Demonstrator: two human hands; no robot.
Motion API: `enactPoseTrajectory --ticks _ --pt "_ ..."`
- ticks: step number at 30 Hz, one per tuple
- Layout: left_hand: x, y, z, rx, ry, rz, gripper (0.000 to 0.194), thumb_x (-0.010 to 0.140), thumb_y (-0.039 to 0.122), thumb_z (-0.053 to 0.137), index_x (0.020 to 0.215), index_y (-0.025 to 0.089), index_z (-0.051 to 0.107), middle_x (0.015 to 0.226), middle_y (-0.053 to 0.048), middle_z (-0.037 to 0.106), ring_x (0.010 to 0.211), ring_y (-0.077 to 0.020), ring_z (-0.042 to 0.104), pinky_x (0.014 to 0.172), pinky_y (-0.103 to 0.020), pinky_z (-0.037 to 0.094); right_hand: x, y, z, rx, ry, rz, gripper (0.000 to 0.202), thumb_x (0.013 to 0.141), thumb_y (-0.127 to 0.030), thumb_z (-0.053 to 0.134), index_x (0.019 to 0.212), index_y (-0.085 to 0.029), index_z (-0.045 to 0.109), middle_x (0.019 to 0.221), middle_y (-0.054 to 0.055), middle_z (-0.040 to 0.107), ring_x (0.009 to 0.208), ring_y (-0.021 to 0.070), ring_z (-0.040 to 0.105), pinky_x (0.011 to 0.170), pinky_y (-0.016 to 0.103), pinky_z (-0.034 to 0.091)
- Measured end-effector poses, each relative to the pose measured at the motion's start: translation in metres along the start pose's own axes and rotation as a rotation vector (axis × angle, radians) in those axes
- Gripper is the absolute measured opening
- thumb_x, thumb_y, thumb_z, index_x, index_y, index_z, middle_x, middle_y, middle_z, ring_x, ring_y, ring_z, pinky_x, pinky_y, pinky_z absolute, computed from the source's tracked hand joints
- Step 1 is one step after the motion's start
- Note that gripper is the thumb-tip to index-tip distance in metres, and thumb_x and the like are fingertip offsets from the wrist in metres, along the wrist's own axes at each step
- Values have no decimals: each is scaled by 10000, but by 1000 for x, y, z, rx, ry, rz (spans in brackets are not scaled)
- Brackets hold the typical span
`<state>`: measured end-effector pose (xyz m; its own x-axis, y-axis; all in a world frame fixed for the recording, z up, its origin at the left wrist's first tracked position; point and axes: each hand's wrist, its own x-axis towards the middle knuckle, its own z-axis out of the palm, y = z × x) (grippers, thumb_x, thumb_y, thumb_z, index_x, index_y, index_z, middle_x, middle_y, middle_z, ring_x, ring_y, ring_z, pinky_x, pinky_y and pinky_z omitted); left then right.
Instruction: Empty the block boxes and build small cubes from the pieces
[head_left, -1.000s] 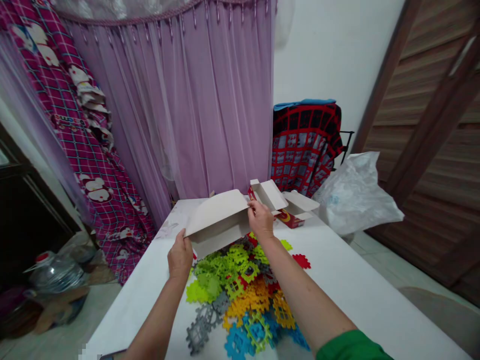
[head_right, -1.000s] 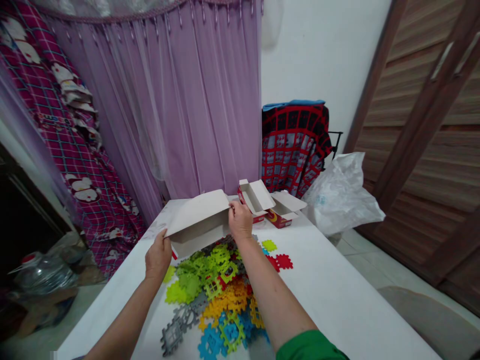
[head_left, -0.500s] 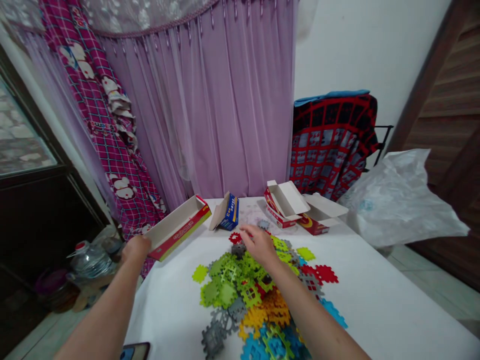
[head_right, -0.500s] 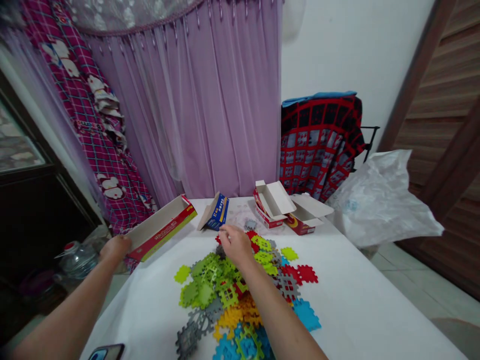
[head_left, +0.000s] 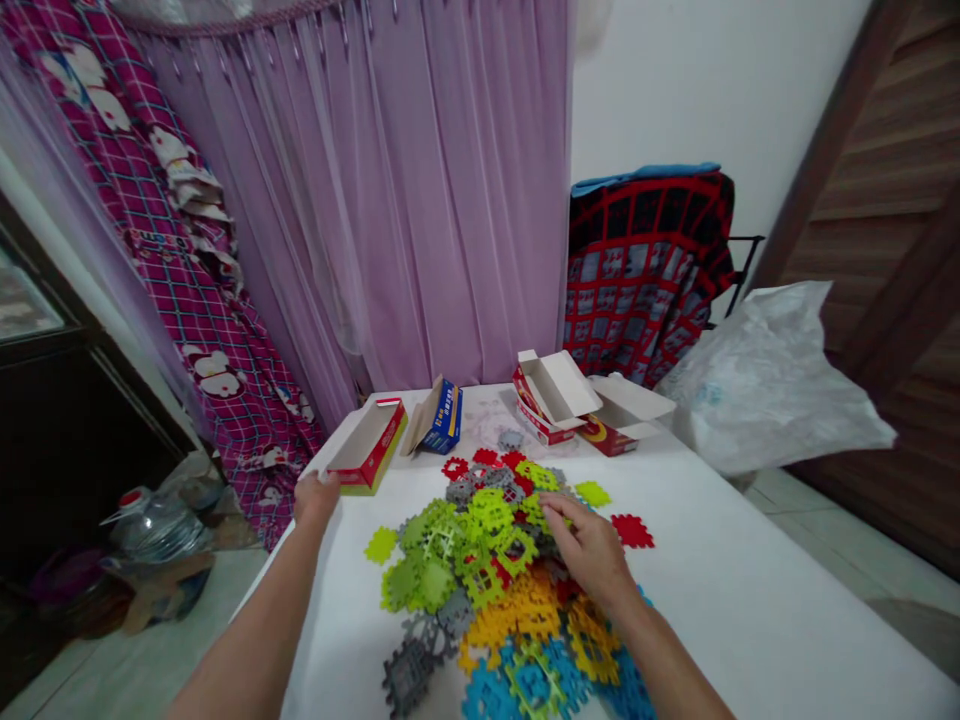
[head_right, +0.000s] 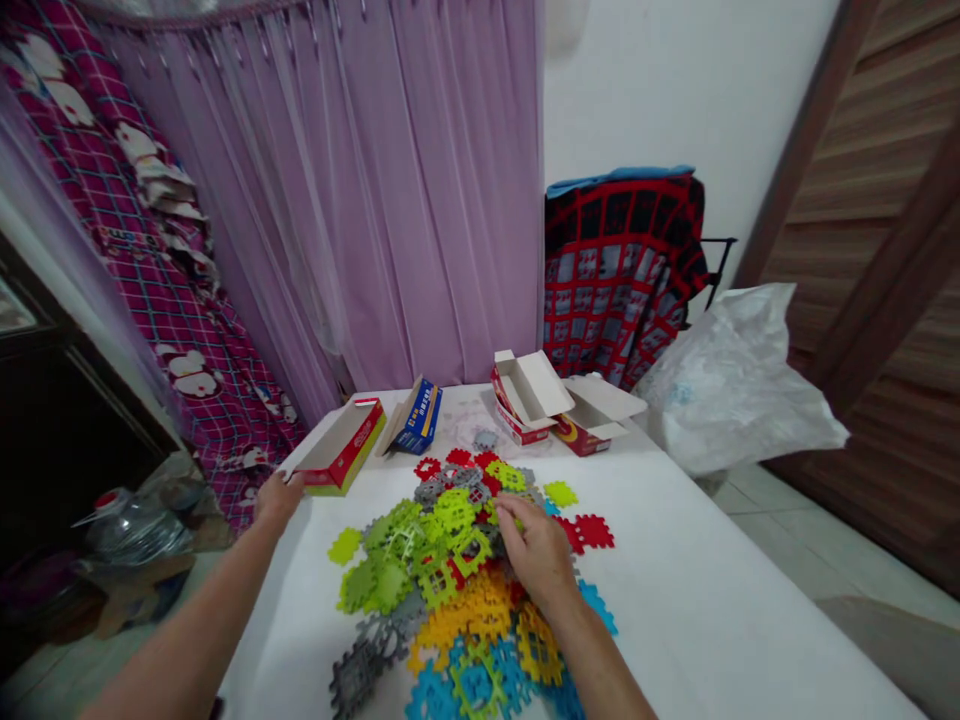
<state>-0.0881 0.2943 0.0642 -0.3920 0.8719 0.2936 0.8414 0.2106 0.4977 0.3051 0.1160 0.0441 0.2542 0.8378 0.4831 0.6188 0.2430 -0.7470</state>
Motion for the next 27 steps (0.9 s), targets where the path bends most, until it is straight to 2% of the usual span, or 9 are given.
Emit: enactPoseTrajectory --ticks 2,6,8,11,14,19,21,23,27 --pt "-25 -7 1 -22 -55 39 390 947 308 473 1248 74 555 1271 -210 594 1151 -270 598 971 -442 497 -3 13 -8 -44 66 70 356 890 -434 448 959 -235 735 1030 92 751 980 262 699 912 455 542" --pt "-102 -15 16 -102 -237 225 396 881 337 472 1202 160 620 1265 -111 664 1213 -235 591 1067 -392 445 -9 22 -6 -203 82 113 390 886 -430 460 1109 -217 698 1155 127 708 1081 284 652 949 493 500" --pt "-142 -13 27 -125 -311 292 455 859 404 487 1235 184 618 1325 -91 637 1271 -259 551 1089 -433 421 -12 13 5 -331 -10 120 440 856 -465 536 1205 -228 660 1289 153 634 1200 325 576 1007 560 426" --pt "-188 -1 38 -91 -388 390 559 857 477 464 1320 181 570 1469 -125 498 1388 -339 406 1104 -581 341 -15 -8 24 -489 -224 177 543 805 -552 619 1267 -266 631 1426 166 518 1282 381 494 1052 646 302" --pt "-213 15 42 -116 -402 463 556 857 471 492 1344 210 547 1498 -118 463 1425 -329 346 1117 -612 287 -12 -24 42 -504 -401 107 557 806 -526 623 1313 -296 590 1473 134 475 1293 364 485 1081 640 244" --pt "-239 30 41 -168 -402 540 586 845 462 518 1373 208 501 1453 -133 515 1372 -297 434 1125 -585 293 15 -31 54 -303 -673 -47 662 789 -322 620 1430 -262 467 1426 98 539 1281 290 525 1100 516 333" --pt "-250 28 39 -148 -424 585 630 823 496 537 1367 181 505 1432 -152 533 1362 -314 447 1134 -581 285 24 -30 47 -190 -655 -39 669 788 -302 629 1435 -247 465 1407 87 560 1272 266 538 1085 447 383" --pt "-262 23 36 -121 -453 649 669 812 526 547 1375 168 500 1431 -162 531 1367 -325 439 1146 -573 272 24 -28 31 -110 -561 -34 630 815 -317 618 1426 -248 478 1407 78 561 1275 248 535 1075 412 405" --pt "-285 8 32 -48 -468 758 858 693 610 669 1418 199 464 1483 -185 463 1396 -381 381 1132 -602 273 -14 -13 -17 -198 -430 -34 602 833 -386 623 1409 -254 504 1431 102 530 1318 265 486 1110 459 356"
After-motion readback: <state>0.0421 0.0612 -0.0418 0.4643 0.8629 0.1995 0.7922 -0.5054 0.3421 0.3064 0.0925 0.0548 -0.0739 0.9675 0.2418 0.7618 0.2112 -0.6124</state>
